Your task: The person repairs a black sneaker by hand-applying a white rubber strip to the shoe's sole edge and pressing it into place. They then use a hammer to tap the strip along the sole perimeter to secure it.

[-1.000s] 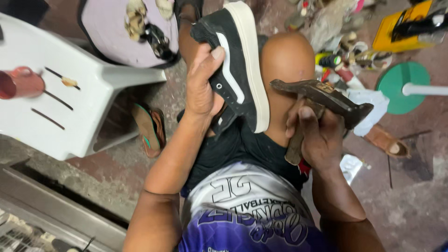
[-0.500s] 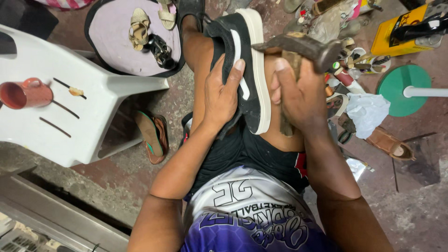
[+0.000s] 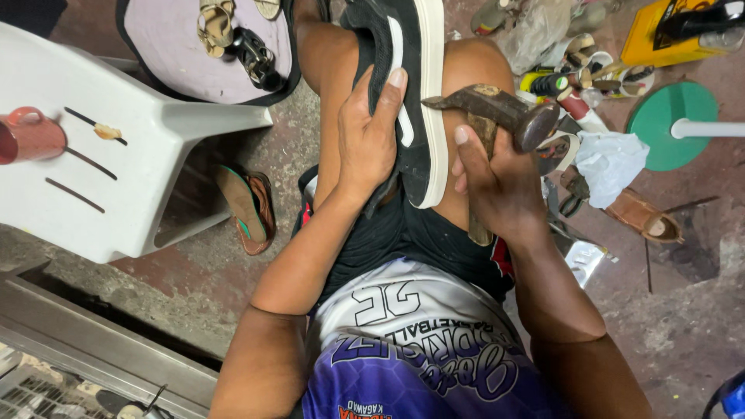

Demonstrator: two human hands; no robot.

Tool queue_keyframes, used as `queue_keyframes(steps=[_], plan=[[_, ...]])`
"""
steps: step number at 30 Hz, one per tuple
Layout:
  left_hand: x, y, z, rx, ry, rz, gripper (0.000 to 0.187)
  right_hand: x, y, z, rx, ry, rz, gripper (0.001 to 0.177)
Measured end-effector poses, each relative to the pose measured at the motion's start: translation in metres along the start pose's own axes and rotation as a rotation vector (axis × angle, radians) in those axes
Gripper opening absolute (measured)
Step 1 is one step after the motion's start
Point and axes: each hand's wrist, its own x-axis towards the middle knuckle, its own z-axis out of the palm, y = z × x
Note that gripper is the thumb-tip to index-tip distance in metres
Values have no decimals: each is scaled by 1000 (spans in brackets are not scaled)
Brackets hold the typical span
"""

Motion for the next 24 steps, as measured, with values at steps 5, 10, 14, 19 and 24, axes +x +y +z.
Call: queue_keyframes(steps=[5,10,14,19,24], plan=[[0,-3,-3,40,-4,26,31,-18,17,1,-69,-14,-17,38],[-3,-5,-3,-14,-28,-13,32,-38,33,2,-48,-34,-54,37],[2,1,-8,3,-74,67,34,-45,37,-1,13,-61,-61,49],[-7,13,-28,205,-268,314,34,-44,49,-9,157,-78,-76,37],[-14,6,-26,325,-279,35,41,-42,56,-1,216,-44,-165,36]])
